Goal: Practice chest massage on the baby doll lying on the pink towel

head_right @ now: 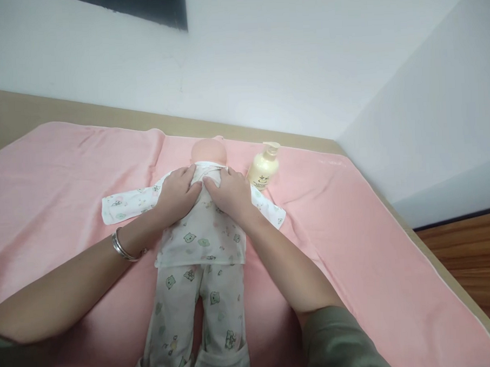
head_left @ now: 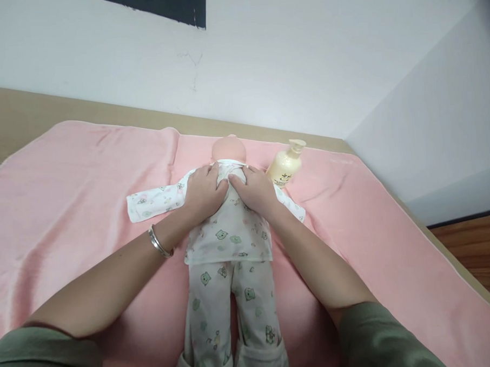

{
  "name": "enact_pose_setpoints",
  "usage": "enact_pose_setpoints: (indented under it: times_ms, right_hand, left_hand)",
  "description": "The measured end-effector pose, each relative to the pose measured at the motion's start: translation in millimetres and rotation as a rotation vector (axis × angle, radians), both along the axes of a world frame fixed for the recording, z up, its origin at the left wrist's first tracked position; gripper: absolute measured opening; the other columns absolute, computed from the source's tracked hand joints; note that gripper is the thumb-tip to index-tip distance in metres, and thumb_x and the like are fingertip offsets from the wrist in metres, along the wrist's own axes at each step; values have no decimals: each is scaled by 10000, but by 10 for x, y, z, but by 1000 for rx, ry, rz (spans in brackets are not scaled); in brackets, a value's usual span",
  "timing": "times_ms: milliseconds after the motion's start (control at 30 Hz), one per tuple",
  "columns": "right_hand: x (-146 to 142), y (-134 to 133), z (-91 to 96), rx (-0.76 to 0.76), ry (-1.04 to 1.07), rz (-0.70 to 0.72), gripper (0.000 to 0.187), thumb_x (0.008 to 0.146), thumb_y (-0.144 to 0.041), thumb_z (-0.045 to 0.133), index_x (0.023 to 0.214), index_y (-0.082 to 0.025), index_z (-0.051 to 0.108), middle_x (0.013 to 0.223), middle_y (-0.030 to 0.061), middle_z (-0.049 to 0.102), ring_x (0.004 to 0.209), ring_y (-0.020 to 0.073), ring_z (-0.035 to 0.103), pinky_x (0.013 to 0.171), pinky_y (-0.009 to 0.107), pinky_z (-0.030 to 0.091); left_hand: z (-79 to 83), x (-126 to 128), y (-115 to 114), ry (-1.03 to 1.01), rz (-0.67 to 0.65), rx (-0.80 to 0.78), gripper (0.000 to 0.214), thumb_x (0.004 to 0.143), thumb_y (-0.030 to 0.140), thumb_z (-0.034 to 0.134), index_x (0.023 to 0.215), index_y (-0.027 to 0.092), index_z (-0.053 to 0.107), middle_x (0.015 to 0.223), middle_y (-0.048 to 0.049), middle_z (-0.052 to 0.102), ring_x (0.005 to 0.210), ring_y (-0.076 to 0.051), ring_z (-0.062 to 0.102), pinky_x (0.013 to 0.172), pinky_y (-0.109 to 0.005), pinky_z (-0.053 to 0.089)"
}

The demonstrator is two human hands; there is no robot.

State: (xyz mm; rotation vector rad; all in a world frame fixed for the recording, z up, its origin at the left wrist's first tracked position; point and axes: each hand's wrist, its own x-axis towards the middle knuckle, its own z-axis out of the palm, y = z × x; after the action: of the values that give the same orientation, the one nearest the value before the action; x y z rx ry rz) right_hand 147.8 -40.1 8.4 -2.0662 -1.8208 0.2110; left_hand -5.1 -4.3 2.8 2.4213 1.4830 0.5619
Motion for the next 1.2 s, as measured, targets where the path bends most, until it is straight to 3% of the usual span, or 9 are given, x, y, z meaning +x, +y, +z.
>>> enact_pose_setpoints:
  times_ms: [233, 567, 800, 1033, 1200]
  right_hand:
    - [-2, 0, 6, -6, -6, 0, 569, 1021, -565, 343, 1231, -149, 671, 1283, 182, 699, 1234, 375, 617, 1059, 503, 452]
    - [1, 3, -10, -8, -39, 12, 561, 1042, -547, 342, 1248, -139, 668, 1258, 174, 695, 1229, 367, 614, 1048, 479, 445]
    - [-15, -7, 19, -31, -57, 17, 552, 1048, -530, 348, 1280, -136, 655, 1286, 178, 684, 1252, 377, 603, 1064, 488, 434]
    - [-15, -5, 12, -21, -46, 17, 553, 1048, -529, 350, 1259, -127, 664, 1273, 178, 689, 1243, 382, 612, 1058, 489, 444]
    - [-6, 1, 9, -28, -57, 16, 554, 1050, -530, 340, 1269, -132, 658, 1289, 177, 689, 1254, 384, 609, 1058, 496, 442]
  left_hand:
    - [27, -1, 32, 31, -1, -44, 442, 965, 315, 352, 1294, 177, 612, 1215, -166, 646, 1224, -357, 585, 1063, -509, 465]
    - [79, -2, 134, 58, 17, -191, 574, 952, 344, 339, 1484, 199, 502, 1368, -178, 580, 1319, -379, 525, 1111, -543, 418]
    - [30, -8, 113, 88, 7, -81, 636, 944, 346, 306, 1521, 139, 476, 1325, -193, 597, 1301, -378, 535, 1118, -542, 413]
    - [37, -5, 108, 83, 4, -94, 643, 952, 331, 311, 1546, 139, 462, 1325, -181, 602, 1309, -360, 530, 1139, -531, 401]
    - [38, -21, 99, 65, 5, -81, 576, 955, 311, 331, 1467, 145, 535, 1281, -175, 623, 1266, -360, 550, 1119, -541, 417]
